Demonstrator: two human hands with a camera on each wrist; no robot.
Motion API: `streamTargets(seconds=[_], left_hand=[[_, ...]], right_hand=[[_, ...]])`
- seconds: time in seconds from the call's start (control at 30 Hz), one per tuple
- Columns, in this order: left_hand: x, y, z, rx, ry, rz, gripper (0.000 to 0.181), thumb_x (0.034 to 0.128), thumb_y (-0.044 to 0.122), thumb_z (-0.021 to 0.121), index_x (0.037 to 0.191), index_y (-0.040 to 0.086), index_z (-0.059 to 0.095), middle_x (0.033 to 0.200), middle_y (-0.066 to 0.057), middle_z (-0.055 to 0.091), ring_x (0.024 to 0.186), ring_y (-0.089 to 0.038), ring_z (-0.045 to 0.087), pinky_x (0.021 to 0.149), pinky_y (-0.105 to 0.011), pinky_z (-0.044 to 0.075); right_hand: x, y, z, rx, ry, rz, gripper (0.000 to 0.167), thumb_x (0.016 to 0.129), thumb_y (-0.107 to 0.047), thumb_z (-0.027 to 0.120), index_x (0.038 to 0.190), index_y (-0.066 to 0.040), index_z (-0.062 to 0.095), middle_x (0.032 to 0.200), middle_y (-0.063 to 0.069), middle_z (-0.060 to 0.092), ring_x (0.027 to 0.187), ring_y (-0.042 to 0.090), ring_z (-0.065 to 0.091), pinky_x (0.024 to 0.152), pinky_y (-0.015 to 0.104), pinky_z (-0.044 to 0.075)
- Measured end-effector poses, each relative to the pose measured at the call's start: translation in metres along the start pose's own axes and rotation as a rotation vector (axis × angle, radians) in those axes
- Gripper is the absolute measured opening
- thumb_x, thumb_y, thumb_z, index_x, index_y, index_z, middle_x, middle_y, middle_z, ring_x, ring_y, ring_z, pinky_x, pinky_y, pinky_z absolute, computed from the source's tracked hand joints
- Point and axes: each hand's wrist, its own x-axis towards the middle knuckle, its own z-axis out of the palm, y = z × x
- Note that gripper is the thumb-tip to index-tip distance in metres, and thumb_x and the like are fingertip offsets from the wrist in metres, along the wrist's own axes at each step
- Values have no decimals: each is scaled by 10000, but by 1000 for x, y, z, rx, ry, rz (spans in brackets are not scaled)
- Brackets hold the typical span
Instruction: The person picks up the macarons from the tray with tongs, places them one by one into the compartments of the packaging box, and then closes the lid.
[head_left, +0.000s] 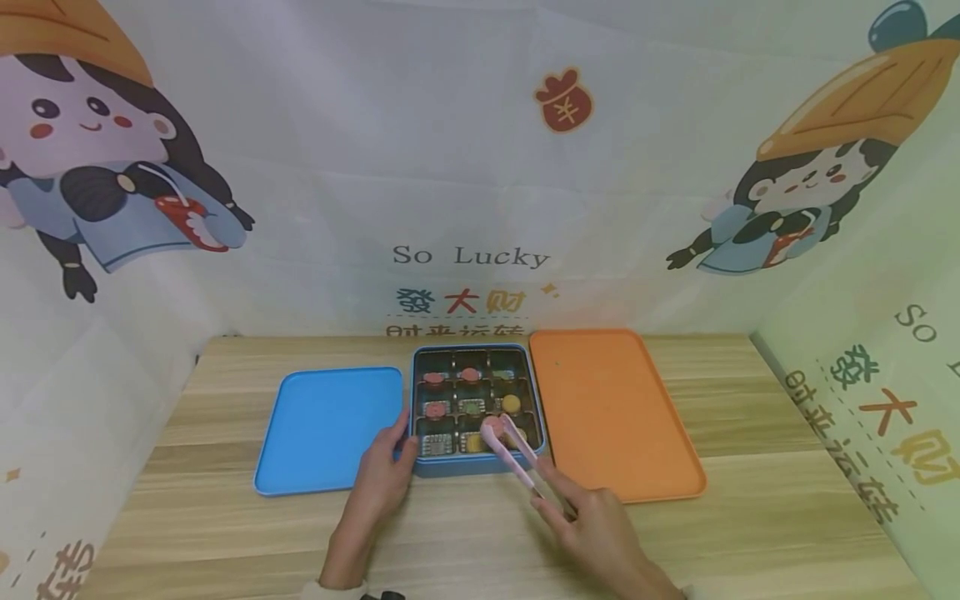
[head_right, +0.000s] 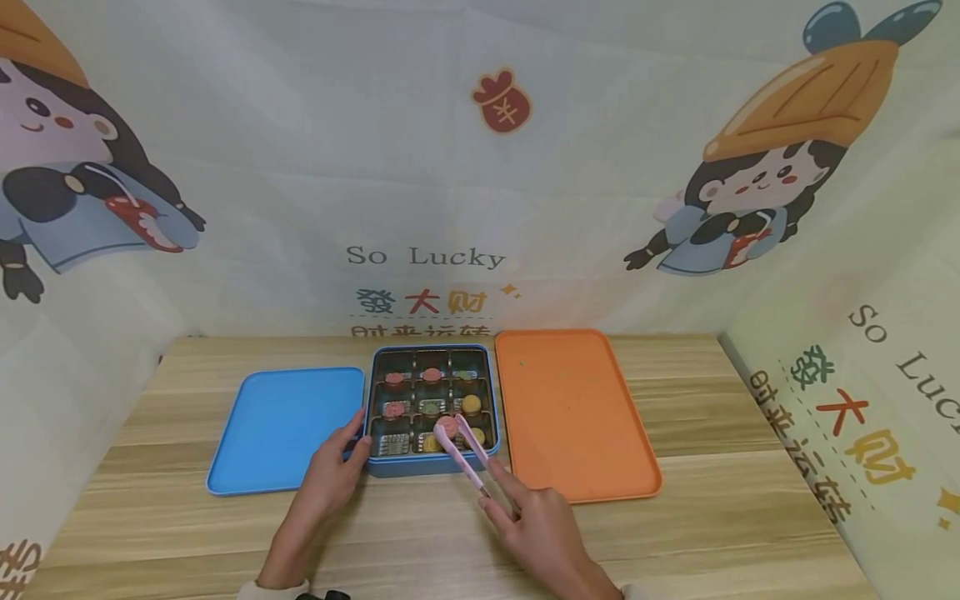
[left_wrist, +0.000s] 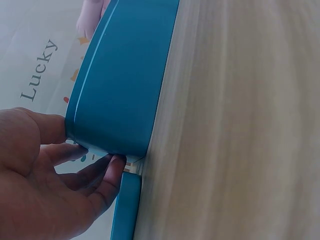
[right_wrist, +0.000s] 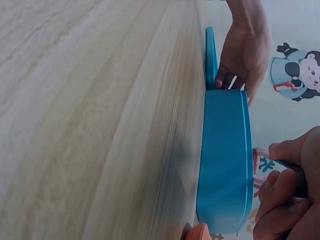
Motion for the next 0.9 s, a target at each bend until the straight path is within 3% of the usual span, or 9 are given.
streamTargets(seconds=[0.73,0.9], left_hand=[[1,0,1,18,-1,-17,552,1025,188,468,1534,30,323,1418,-300,482,1356,-463,416,1104,-593,349],[0,0,0,19,-6,-30,550,1030,194,462,1538,37,319,1421,-291,483,1358,-458,417,1102,-597,352]], right_hand=[[9,-18,14,-16,-121,22,492,869,-307,757,1333,-184,646,479,-231,253,413,-127,172,356,91,191],[11,-23,20,-46,-125,-3,499,868,-329,756,1331,-180,649,481,-233,247,424,-120,170,367,105,207]])
